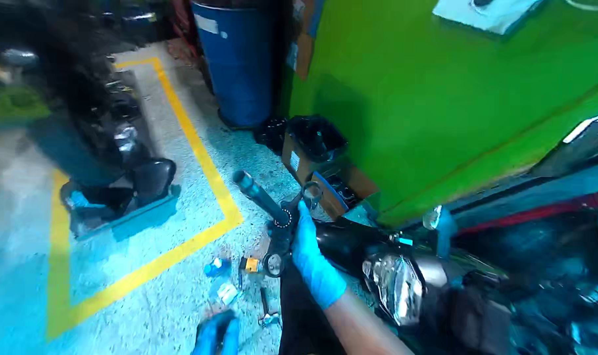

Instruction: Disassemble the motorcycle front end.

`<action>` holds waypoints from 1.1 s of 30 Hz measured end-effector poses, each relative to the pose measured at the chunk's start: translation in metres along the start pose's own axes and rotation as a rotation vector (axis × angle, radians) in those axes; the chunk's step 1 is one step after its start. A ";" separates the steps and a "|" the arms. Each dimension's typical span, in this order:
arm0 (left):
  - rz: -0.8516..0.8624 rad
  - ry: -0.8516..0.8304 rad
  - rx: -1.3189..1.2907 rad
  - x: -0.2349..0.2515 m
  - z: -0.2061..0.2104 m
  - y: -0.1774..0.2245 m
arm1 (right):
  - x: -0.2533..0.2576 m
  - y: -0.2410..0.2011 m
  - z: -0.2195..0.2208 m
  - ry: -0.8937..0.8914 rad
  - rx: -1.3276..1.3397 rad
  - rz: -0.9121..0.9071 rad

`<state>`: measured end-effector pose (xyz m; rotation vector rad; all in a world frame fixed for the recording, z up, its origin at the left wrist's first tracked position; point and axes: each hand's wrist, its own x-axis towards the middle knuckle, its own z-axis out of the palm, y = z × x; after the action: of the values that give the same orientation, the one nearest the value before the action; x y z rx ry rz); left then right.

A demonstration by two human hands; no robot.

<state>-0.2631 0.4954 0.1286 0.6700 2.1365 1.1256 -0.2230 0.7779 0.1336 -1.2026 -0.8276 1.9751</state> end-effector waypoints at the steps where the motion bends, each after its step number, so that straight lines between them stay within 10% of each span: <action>1: 0.135 -0.054 0.070 0.055 0.010 0.036 | 0.040 -0.015 -0.004 0.041 -0.035 -0.067; 7: 0.423 -0.293 0.227 0.363 0.103 0.175 | 0.289 -0.119 -0.004 0.336 -0.162 -0.191; 18: 0.520 -0.784 0.419 0.656 0.292 0.368 | 0.492 -0.245 0.005 0.686 -0.274 -0.266; 26: 0.456 -0.961 0.097 0.818 0.372 0.387 | 0.627 -0.300 -0.037 1.004 -0.431 -0.045; 33: 0.450 -1.077 0.380 0.917 0.431 0.384 | 0.711 -0.344 -0.022 1.115 -0.325 -0.077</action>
<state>-0.5158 1.5410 0.0004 1.5524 1.2569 0.3391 -0.3762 1.5490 0.0523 -2.0804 -0.5585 0.8297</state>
